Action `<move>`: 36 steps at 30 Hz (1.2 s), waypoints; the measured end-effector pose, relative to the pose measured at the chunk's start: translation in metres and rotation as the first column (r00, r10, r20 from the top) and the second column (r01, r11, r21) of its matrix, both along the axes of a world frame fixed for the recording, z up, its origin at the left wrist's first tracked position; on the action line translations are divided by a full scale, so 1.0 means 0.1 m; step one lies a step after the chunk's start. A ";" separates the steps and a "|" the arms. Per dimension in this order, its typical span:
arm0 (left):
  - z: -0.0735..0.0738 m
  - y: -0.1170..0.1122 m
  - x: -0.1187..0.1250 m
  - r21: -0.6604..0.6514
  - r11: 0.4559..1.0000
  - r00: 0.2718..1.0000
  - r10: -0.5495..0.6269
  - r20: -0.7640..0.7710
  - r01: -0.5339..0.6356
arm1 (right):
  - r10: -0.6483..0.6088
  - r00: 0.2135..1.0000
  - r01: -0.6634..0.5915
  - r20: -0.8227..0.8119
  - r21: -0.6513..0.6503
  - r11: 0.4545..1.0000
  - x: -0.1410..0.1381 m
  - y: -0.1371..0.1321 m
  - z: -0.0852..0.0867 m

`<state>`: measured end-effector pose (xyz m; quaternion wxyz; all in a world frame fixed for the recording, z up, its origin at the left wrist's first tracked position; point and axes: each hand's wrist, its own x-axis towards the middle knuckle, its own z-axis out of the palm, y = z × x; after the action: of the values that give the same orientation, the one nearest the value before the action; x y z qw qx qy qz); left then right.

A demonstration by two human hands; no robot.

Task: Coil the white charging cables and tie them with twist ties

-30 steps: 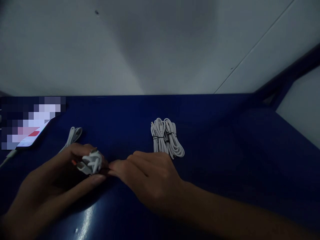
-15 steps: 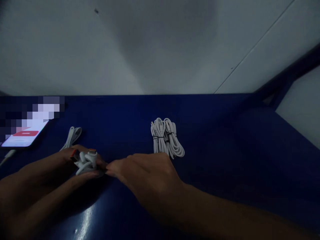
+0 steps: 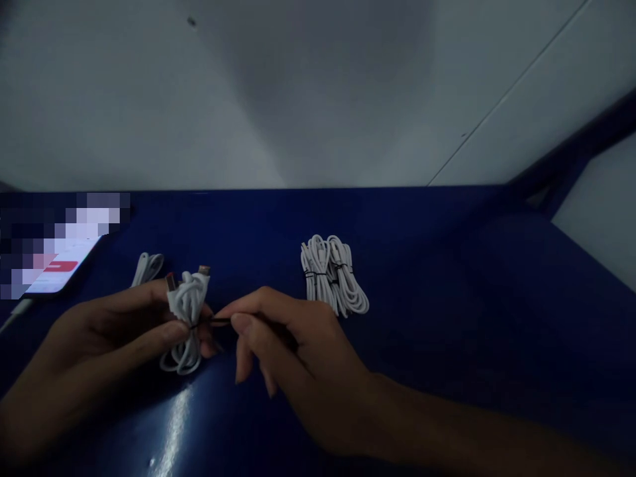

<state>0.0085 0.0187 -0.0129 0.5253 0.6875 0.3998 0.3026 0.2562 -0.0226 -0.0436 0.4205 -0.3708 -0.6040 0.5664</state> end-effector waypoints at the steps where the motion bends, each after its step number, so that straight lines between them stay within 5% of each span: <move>1: 0.01 0.00 0.00 -0.022 1.000 1.000 0.020 0.005 -0.020 | 0.011 0.999 -0.012 -0.034 -0.030 0.999 0.00 0.00 0.01; 11: -0.06 0.00 -0.02 -0.259 0.966 0.987 0.020 0.159 0.022 | 0.155 0.938 -0.252 -0.310 -0.303 0.919 -0.01 0.11 0.07; 18: -0.08 -0.02 0.01 -0.564 0.823 0.941 0.133 0.312 0.071 | 0.174 0.898 -0.320 -0.405 -0.328 0.889 -0.01 0.12 0.03; 27: -0.12 -0.02 -0.06 -0.584 0.804 0.946 0.099 0.310 0.107 | 0.066 0.984 -0.108 -0.168 -0.260 0.960 -0.04 0.02 0.03; 36: -0.08 -0.04 -0.01 -0.460 0.888 0.961 0.137 0.241 -0.011 | 0.164 0.905 -0.350 -0.392 -0.467 0.812 -0.01 0.09 0.01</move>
<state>0.0075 0.0143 -0.0213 0.7082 0.4827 0.4112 0.3105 0.2550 -0.0136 -0.0425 0.3167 -0.2840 -0.3902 0.8166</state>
